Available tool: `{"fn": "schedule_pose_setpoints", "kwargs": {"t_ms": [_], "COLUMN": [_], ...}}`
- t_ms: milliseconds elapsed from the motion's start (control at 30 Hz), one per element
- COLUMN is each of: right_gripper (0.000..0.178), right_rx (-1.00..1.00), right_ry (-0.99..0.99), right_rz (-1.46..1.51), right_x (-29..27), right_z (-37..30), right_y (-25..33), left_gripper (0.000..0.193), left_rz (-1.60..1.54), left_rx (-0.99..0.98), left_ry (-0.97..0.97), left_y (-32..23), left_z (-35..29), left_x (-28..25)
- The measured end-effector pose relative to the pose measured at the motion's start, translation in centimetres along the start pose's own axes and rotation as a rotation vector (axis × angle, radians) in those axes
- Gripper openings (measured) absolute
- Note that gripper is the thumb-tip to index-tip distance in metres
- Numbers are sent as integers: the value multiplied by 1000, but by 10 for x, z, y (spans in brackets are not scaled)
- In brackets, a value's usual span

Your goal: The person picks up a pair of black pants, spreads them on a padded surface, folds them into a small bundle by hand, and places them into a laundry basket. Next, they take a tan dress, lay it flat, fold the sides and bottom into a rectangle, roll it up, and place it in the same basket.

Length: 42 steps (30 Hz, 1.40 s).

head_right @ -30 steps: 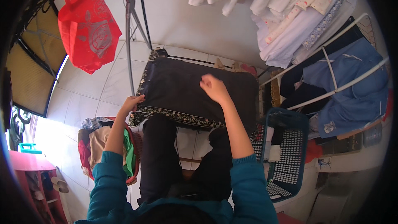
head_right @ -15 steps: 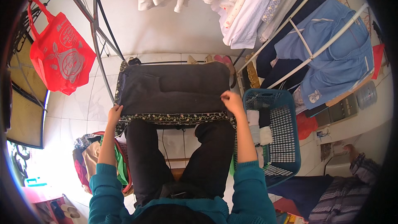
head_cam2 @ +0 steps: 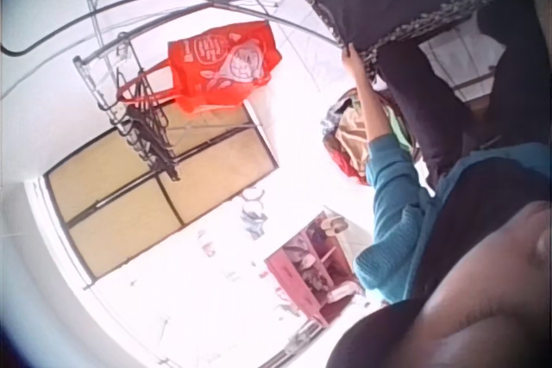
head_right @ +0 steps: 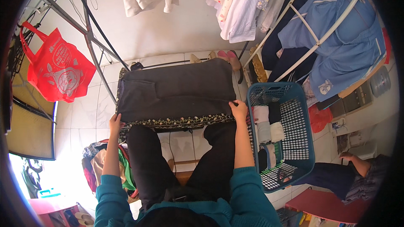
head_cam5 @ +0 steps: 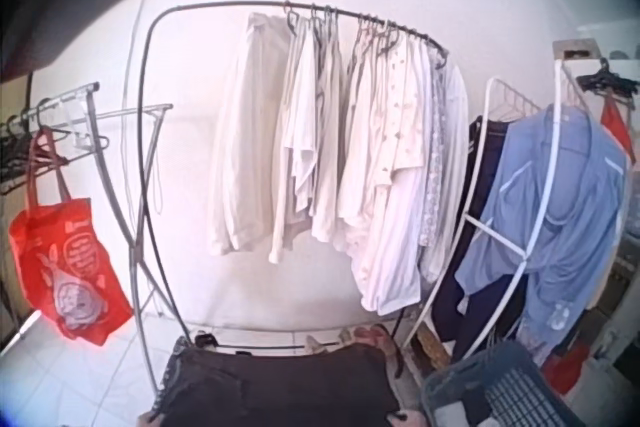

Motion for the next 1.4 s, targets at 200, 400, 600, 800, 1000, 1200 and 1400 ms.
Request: {"fn": "schedule_pose_setpoints", "kwargs": {"t_ms": [200, 400, 600, 800, 1000, 1200, 1400], "right_gripper": [25, 43, 35, 23, 25, 21, 39], "right_rx": [-141, 60, 61, -8, 66, 76, -253], "right_ry": [-118, -177, -108, -219, -129, -84, -286], "right_rz": [414, 29, -285, -217, -454, -439, -436], "right_x": [0, 9, 14, 7, 16, 18, 22], "right_z": [41, 41, -6, -1, 8, 3, -36], "right_y": [38, 14, 12, 26, 9, 15, 53], "left_gripper": [25, 27, 28, 28, 32, 35, 44], "left_rz": [-14, 19, -6, -78, 339, 707, 844], "left_rx": [5, -1, -38, -75, 24, 181, 448], "left_ry": [-80, -78, -131, -151, -150, -311, -363], "left_y": [8, 14, 28, 16, 14, -8, -49], "left_z": [1, 12, 9, 7, 10, -13, -38], "left_x": [-9, 8, 1, 2, 5, 10, 21]}}
Point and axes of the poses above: each hand's wrist, its own z-axis towards the middle knuckle, its own x-axis out of the palm, y = z × x, the point moved 2 cm from there along z, towards the middle knuckle, and after that the axes turned 6 degrees about x, right-handed, at the moved point
